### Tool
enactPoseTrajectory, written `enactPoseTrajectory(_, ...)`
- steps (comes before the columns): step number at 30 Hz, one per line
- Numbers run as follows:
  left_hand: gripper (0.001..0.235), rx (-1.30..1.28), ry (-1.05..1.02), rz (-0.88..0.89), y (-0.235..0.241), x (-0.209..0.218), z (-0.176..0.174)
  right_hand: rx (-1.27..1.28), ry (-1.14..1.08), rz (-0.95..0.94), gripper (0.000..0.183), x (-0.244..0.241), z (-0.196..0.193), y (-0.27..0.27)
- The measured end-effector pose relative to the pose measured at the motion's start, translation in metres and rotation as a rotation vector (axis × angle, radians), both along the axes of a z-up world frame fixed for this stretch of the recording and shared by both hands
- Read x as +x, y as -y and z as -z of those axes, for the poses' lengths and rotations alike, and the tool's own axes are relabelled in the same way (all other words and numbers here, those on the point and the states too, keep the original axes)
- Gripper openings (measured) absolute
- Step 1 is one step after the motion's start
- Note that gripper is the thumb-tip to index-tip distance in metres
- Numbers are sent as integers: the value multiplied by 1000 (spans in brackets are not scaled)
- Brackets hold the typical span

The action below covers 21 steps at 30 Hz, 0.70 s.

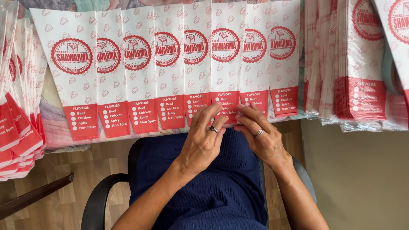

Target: Applying adhesive to the edges of pre-folded paper bags and pressing them together to complete the assembly.

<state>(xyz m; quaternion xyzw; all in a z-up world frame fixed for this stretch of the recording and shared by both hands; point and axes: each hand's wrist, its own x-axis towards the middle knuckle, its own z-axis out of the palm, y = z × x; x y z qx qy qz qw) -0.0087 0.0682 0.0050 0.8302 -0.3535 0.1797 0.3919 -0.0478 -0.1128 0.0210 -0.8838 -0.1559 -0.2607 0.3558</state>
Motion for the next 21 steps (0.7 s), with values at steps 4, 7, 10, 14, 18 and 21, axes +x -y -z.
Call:
enactPoseTrajectory(4, 18, -40, -57, 29, -1, -3, 8, -31, -27, -10, 14, -1, 3, 1)
enactPoseTrajectory(7, 15, -104, -118, 33, -2, -6, 13, -56, -6, -6, 11, -3, 5, 4)
enactPoseTrajectory(10, 10, -116, -115, 35, -5, -4, 15, -84, 20, -38, 9, -1, 7, 9)
enactPoseTrajectory(14, 9, -111, -67, 79, -7, 0, 5, -118, 33, -55, 10, -3, 10, 10)
enactPoseTrajectory(18, 12, 14, 93, 56, -8, 3, 9, -107, 61, -38, 12, -2, 16, 7)
enactPoseTrajectory(21, 13, 31, 36, 39, -7, 2, 9, -6, -35, 35, 3, -4, 9, -2)
